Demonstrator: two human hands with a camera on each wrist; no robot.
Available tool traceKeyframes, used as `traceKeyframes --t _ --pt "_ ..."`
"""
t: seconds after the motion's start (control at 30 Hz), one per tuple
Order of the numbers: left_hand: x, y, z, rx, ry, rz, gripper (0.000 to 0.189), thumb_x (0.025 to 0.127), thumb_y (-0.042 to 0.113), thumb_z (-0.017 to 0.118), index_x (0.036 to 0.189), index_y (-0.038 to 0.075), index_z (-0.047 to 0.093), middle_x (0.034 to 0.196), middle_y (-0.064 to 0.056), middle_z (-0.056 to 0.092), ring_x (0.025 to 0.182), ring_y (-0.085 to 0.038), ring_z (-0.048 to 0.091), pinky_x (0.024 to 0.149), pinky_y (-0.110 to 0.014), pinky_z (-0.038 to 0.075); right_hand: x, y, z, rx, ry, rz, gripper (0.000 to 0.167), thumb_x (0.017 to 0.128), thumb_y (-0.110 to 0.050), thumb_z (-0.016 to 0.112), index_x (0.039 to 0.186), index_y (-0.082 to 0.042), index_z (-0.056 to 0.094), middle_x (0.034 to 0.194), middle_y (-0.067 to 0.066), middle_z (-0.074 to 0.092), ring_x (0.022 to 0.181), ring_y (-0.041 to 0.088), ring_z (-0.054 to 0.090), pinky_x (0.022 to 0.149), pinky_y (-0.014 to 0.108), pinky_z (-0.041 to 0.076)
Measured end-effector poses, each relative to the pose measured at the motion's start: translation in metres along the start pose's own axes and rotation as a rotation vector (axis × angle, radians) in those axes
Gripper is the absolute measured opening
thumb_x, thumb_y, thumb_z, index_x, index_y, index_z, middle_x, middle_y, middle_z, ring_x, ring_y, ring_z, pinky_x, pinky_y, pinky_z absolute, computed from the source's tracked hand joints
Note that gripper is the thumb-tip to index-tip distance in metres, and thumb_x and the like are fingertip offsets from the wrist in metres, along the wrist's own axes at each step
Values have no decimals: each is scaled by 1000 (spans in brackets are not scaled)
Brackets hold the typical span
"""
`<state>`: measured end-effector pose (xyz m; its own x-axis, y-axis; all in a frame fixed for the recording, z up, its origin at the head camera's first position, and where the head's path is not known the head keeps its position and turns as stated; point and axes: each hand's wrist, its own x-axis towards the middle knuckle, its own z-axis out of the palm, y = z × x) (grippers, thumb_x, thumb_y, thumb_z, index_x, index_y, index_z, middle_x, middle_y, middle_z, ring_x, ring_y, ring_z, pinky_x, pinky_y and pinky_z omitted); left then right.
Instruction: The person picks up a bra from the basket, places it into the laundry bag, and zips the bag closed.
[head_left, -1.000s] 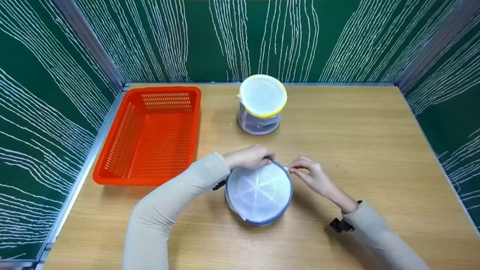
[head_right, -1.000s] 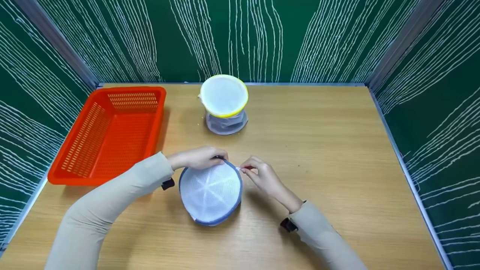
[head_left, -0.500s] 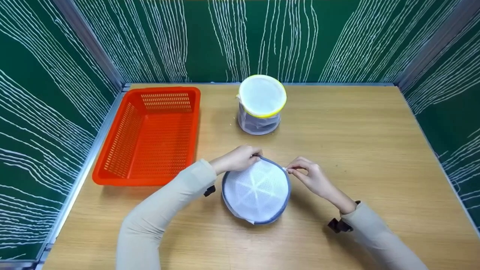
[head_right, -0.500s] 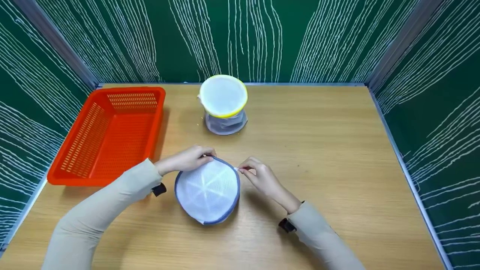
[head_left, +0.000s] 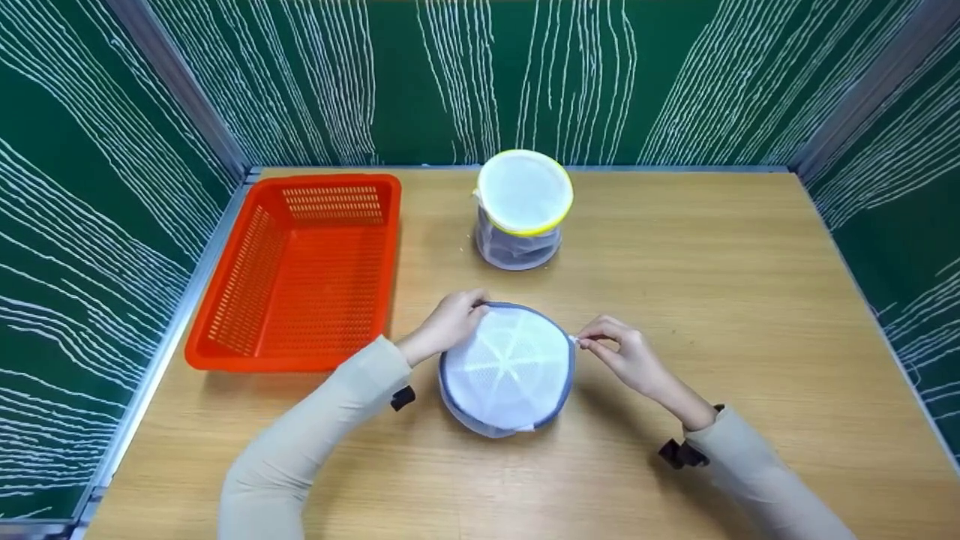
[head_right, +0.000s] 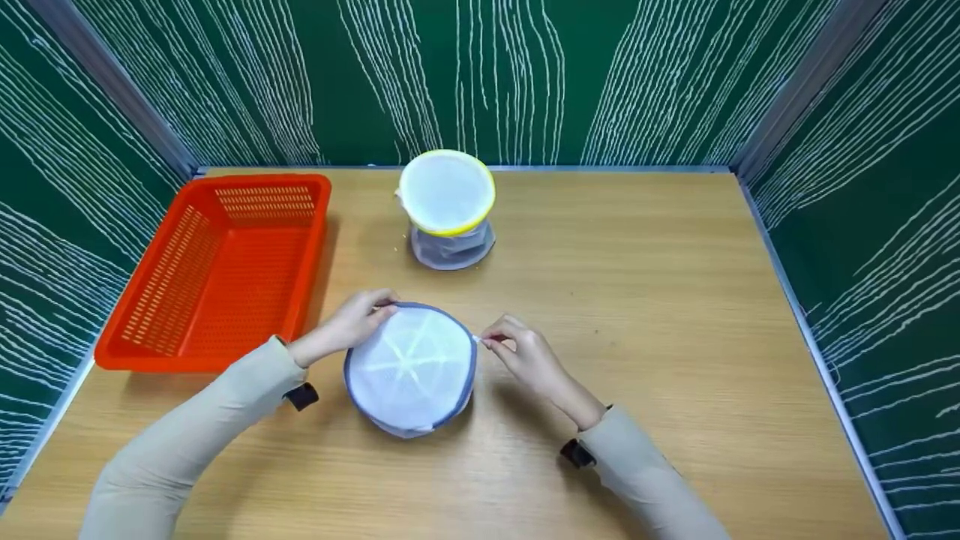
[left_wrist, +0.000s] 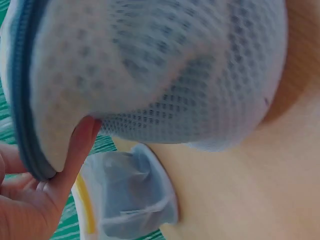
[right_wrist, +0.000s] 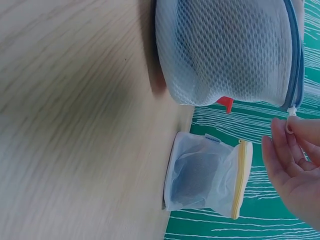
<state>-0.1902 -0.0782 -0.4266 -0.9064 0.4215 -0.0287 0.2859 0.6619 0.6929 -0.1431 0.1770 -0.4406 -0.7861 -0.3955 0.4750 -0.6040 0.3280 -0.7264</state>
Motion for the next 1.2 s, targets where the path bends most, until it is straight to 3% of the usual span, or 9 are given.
traceKeyframes --t 0.17,0.43,0.73,1.2 --pt "-11 -6 3 -63 94 -68 15 89 3 46 97 -5 56 97 -19 61 93 -28 57 83 -36 45 0 -3 0 -12 -8 13 14 71 17 61 80 7 63 78 14 61 74 17 57 66 17 49" --pt "-19 -7 3 -70 102 -92 15 89 3 45 100 -3 55 98 -17 60 88 -24 55 81 -34 45 3 -4 1 -29 -19 55 12 73 13 61 81 6 64 79 13 61 74 21 58 67 20 50" --pt "-15 -5 -7 -33 -1 -127 19 89 11 48 102 0 57 90 -12 61 81 -21 55 73 -29 46 3 1 2 17 -8 6 13 72 16 60 82 7 64 80 15 61 77 17 58 71 19 50" --pt "9 14 -23 173 -143 -169 21 89 18 50 102 6 61 90 -7 60 80 -18 54 71 -29 45 4 1 2 42 4 29 12 73 17 60 81 9 63 78 15 61 77 12 57 72 18 49"
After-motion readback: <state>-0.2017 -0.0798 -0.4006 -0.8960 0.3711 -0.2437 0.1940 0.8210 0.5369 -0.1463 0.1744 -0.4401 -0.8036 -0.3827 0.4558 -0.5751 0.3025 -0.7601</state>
